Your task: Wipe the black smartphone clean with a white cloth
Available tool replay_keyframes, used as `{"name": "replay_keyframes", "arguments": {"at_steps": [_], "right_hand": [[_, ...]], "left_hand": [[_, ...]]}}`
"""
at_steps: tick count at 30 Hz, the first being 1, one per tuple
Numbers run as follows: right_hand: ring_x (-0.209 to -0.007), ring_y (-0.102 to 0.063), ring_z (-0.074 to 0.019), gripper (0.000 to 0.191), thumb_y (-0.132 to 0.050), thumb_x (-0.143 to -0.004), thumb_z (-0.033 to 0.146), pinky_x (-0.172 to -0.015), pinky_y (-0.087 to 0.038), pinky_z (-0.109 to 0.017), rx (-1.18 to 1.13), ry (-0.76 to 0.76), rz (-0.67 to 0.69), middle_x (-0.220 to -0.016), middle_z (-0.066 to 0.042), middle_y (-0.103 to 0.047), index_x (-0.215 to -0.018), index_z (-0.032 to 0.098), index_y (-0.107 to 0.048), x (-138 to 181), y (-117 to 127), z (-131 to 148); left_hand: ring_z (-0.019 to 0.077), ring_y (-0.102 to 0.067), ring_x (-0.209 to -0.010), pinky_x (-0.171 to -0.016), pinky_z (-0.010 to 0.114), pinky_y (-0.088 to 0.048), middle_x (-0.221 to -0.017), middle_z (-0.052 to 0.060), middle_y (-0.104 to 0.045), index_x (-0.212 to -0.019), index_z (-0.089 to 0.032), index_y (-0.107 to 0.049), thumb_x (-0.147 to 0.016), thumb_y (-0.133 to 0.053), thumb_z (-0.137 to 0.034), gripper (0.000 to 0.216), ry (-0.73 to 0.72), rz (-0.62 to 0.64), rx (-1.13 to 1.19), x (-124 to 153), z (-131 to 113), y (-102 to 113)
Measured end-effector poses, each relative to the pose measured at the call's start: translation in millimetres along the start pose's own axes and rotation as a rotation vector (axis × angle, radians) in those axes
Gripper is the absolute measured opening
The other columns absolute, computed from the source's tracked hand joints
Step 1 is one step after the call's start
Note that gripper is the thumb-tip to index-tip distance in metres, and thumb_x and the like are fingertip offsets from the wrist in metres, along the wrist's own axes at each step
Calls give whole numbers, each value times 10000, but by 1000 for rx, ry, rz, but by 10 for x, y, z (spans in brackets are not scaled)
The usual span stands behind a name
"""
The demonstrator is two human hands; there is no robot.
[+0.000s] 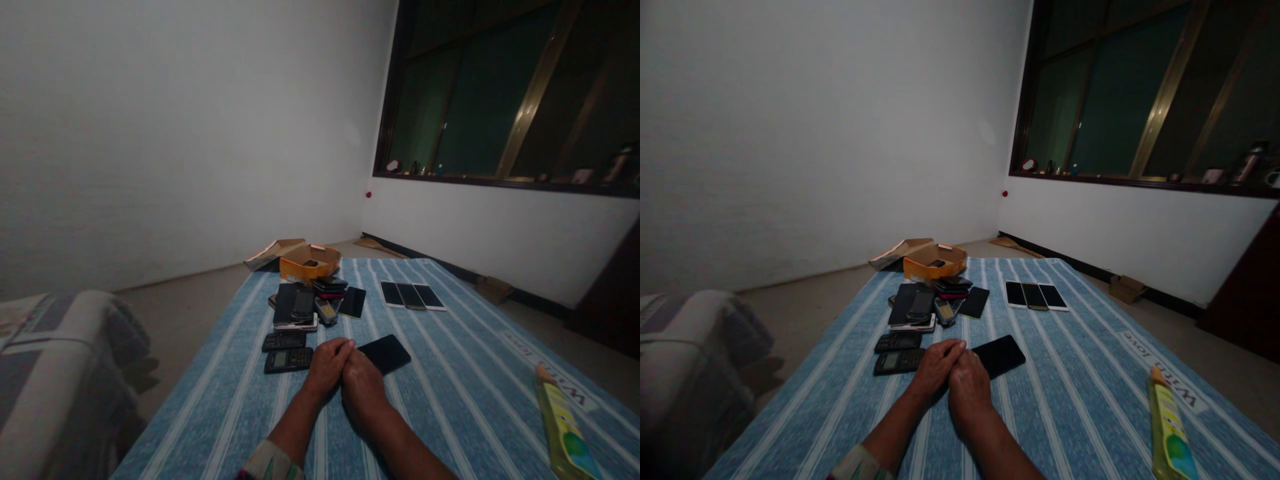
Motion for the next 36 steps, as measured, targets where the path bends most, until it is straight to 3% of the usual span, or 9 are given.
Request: {"name": "replay_keyframes", "arguments": {"at_steps": [8, 14, 20, 36], "right_hand": [[-1040, -607, -229, 365, -426, -892, 110, -896, -434, -290, -1, -77, 92, -1043, -156, -687, -1159, 111, -674, -212, 0, 21], [-1043, -603, -227, 355, -425, -899, 108, -898, -428, -289, 32, -90, 135, -1030, -153, -690, -1154, 103, -671, -260, 4, 32], [-1001, -608, -229, 370, -415, -895, 83, -876, -431, -290, 74, -93, 139, -1023, -155, -688, -1173, 86, -661, -196, -41, -1], [-952, -627, -243, 343, -429, -864, 40, -829, -443, -302, 134, -84, 159, -959, -161, -696, -1071, 73, -701, -151, 25, 6]], "left_hand": [[242, -681, -812, -795, 328, -503, -844, 63, -751, -825, -175, -725, -842, -467, -474, 395, 26, -103, 34, -13, 49, 65], [261, -687, -883, -841, 361, -511, -884, 76, -754, -845, -179, -714, -829, -468, -475, 385, 32, -182, 40, -17, 80, 89], [245, -689, -793, -790, 348, -516, -806, 58, -750, -763, -196, -707, -818, -487, -480, 364, 37, -181, 30, -5, 59, 72], [244, -683, -796, -789, 340, -507, -804, 65, -748, -795, -181, -722, -838, -469, -463, 382, 35, -159, -6, 5, 37, 64]]}}
Point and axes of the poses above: each hand's wrist, its own x-axis away from the middle knuckle, its own y-axis out of the back of the hand, z = x × y, the point moved 5 cm from there along -x, towards the middle knuckle
